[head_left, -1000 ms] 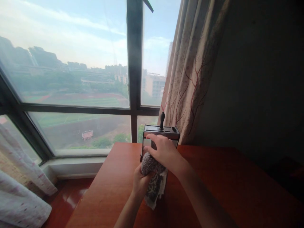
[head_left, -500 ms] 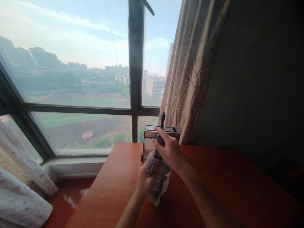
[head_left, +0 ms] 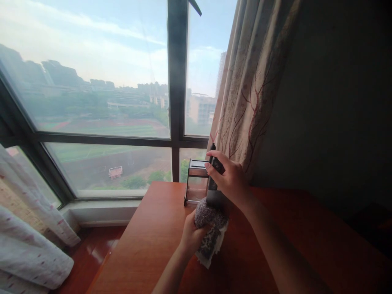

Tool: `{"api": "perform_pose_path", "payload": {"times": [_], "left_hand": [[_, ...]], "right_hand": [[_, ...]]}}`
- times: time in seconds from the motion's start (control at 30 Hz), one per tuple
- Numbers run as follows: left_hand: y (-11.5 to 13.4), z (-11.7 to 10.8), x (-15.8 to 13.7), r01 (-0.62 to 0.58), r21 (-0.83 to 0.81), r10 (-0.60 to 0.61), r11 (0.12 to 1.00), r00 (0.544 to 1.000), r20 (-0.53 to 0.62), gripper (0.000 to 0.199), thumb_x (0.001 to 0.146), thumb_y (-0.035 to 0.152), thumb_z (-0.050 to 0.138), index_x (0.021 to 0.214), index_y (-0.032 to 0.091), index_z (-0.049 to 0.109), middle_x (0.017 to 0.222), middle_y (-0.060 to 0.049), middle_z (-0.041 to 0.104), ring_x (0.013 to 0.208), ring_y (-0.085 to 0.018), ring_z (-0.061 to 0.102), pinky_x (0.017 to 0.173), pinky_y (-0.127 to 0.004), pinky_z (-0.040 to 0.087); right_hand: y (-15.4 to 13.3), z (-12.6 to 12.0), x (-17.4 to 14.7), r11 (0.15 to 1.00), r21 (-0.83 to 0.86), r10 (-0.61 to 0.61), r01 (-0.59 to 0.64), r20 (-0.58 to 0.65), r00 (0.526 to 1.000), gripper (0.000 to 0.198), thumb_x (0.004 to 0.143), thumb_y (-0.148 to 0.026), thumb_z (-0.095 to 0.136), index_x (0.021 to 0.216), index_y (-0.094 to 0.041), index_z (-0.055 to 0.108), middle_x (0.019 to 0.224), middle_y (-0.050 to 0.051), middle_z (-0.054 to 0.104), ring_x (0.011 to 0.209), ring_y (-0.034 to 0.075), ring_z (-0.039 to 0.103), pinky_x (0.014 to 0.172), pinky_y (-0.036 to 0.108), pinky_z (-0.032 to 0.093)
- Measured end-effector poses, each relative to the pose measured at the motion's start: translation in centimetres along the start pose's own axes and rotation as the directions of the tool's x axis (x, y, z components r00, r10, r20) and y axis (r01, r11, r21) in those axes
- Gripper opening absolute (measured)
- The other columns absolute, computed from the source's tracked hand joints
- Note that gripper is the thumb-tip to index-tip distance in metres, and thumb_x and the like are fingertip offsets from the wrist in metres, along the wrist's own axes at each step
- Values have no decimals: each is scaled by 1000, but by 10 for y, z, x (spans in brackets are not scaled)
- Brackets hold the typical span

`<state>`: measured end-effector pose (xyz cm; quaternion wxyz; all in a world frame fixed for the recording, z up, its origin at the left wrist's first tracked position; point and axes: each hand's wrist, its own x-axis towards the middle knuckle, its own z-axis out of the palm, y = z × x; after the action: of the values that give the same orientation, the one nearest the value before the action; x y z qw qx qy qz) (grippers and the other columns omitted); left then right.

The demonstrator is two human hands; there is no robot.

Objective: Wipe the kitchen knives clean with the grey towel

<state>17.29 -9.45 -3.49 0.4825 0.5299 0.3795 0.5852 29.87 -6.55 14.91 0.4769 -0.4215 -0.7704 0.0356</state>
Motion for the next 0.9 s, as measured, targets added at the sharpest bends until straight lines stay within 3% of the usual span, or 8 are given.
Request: {"api": "perform_pose_path", "payload": {"times": [0.13, 0.4, 0.7, 0.9], "left_hand": [[5, 1, -1, 14, -35, -16, 999, 998, -61, 30, 62, 28, 78, 87, 14, 71, 80, -4, 71, 73, -24, 62, 68, -31, 51], [14, -3, -1, 7, -49, -15, 999, 983, -182, 29, 59, 27, 78, 85, 14, 72, 79, -4, 73, 74, -26, 64, 68, -32, 52], [18, -1, 0, 14, -12, -17, 1000, 972, -233, 32, 57, 30, 78, 84, 14, 73, 76, -5, 74, 77, -30, 66, 68, -35, 53], [0, -5, 4, -11, 62, 21, 998, 987, -162, 35, 62, 31, 77, 93, 16, 71, 83, -5, 74, 81, -29, 66, 72, -34, 53]], "right_hand": [[-8, 10, -6, 999, -11, -40, 41, 108, 993, 24, 91, -34, 52, 112, -26, 60, 82, 0, 69, 74, 18, 66, 67, 24, 43], [-13, 33, -26, 998, 54, -26, 18, 149, 989, 21, 92, -32, 51, 111, -25, 58, 94, 1, 71, 87, 19, 66, 78, 25, 43], [-10, 34, -27, 997, 74, -9, -4, 166, 986, 21, 89, -35, 53, 107, -26, 61, 87, -1, 69, 78, 17, 64, 71, 23, 43], [-6, 22, -4, 993, 120, -14, 3, 91, 996, 19, 88, -37, 57, 102, -26, 62, 74, -4, 63, 67, 15, 60, 65, 23, 42]]}}
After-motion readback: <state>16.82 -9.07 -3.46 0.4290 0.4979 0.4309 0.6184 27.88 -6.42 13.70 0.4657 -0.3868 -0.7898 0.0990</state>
